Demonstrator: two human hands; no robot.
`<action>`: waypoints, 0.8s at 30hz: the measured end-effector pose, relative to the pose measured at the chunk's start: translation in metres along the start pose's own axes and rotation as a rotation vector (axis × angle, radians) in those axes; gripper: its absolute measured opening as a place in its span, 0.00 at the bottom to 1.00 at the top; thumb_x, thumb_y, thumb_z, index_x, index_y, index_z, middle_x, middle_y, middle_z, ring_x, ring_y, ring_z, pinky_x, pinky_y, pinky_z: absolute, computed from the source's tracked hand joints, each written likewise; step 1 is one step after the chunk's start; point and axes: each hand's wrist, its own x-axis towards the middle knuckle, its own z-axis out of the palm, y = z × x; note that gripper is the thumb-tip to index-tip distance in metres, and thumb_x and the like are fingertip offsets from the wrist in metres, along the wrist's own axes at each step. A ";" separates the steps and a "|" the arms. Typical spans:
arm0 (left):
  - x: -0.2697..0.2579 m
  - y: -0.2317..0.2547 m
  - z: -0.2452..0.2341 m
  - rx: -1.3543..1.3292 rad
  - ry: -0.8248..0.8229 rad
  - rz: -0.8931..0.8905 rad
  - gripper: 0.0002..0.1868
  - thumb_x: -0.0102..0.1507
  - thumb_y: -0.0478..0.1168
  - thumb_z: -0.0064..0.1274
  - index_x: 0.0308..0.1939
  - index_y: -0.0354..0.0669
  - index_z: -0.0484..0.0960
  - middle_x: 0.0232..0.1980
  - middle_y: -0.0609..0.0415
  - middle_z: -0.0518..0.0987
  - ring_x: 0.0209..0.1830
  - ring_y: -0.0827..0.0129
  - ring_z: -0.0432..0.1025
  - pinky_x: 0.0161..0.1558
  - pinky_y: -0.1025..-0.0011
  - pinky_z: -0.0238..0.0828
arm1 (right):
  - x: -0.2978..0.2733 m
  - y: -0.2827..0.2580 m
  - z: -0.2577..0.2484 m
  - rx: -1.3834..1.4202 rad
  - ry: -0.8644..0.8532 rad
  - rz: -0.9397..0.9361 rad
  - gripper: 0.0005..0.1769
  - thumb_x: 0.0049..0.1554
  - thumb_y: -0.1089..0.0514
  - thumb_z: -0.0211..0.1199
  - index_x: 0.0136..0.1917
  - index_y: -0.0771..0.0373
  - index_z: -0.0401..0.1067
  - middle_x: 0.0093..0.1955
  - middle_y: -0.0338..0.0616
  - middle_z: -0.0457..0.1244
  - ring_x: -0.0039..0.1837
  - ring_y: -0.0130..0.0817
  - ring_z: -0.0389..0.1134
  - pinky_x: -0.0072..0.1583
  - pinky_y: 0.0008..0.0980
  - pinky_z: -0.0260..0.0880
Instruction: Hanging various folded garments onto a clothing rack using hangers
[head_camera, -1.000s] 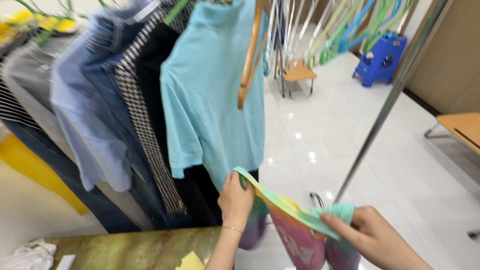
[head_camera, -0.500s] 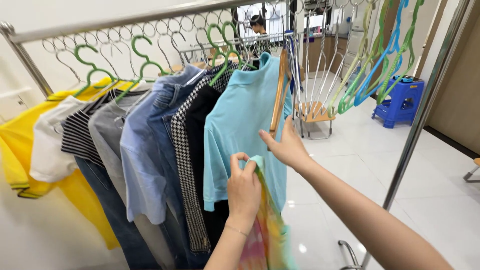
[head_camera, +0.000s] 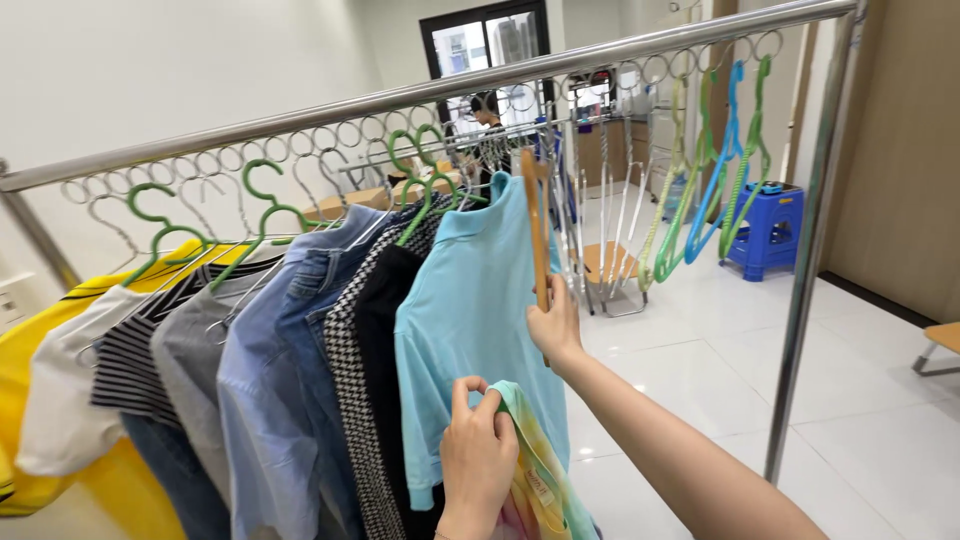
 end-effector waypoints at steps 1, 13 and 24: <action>0.003 0.001 0.005 0.004 -0.004 -0.014 0.08 0.62 0.35 0.42 0.37 0.47 0.78 0.55 0.60 0.68 0.20 0.53 0.66 0.25 0.53 0.62 | 0.004 0.007 -0.002 -0.103 0.016 -0.095 0.18 0.51 0.64 0.52 0.55 0.52 0.66 0.55 0.39 0.65 0.56 0.44 0.66 0.53 0.45 0.65; 0.042 -0.026 0.061 0.127 -0.132 0.047 0.15 0.59 0.35 0.48 0.49 0.47 0.82 0.55 0.49 0.67 0.30 0.37 0.75 0.32 0.42 0.72 | -0.197 0.099 -0.215 -0.154 -0.246 -0.131 0.18 0.58 0.53 0.63 0.62 0.54 0.77 0.61 0.37 0.68 0.50 0.29 0.74 0.43 0.29 0.84; 0.071 -0.053 0.151 0.283 -0.257 0.016 0.22 0.57 0.36 0.59 0.56 0.51 0.83 0.58 0.51 0.68 0.41 0.34 0.82 0.45 0.44 0.83 | -0.302 0.154 -0.331 -0.194 -0.068 0.356 0.14 0.50 0.68 0.68 0.47 0.60 0.89 0.60 0.38 0.81 0.50 0.36 0.85 0.54 0.34 0.80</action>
